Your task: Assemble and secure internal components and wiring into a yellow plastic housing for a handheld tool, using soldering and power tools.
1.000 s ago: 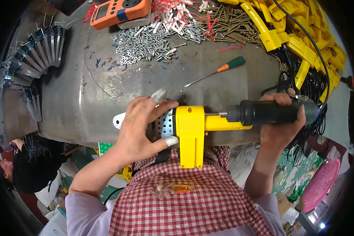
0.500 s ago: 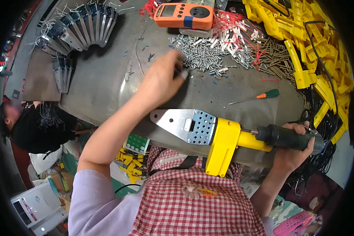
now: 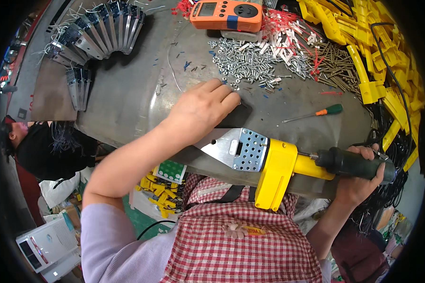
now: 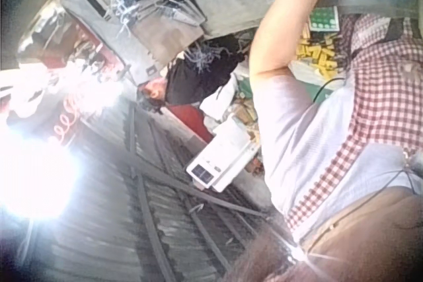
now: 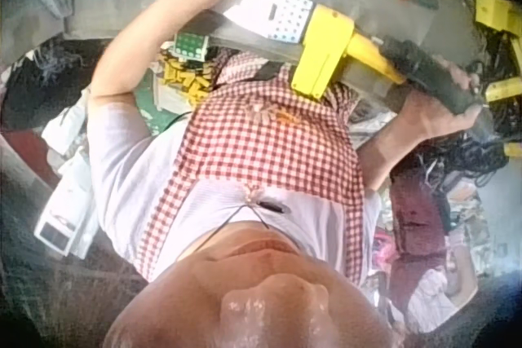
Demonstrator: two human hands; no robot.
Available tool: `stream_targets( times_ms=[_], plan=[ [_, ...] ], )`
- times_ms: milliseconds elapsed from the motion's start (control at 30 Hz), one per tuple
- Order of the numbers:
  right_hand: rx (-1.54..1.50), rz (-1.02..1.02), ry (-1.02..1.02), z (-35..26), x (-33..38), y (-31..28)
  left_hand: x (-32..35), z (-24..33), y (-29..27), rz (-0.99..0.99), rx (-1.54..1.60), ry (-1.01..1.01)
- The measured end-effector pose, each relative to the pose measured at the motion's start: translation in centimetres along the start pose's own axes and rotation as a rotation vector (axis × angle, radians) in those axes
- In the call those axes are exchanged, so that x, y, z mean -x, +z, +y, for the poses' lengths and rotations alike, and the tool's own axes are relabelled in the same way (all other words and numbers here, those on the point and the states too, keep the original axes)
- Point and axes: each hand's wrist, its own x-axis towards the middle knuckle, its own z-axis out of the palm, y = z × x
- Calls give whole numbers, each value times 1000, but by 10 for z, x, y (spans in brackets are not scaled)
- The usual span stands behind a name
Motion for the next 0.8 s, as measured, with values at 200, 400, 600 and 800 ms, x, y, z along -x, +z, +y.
stream_targets(
  times_ms=[200, 400, 600, 800],
  plan=[
    [23, 41, -38, 1, 2, 6, -8, -1, -6, -58, -118, 191],
    [-28, 51, -33, 4, 6, 11, 10, 32, -3, 221, 467, -173],
    [-74, 58, -46, 4, 7, 11, 17, 67, 15, 306, 679, -337],
    [-145, 3, -50, 7, 4, 9, 19, 67, 22, 307, 695, -325]
  ],
)
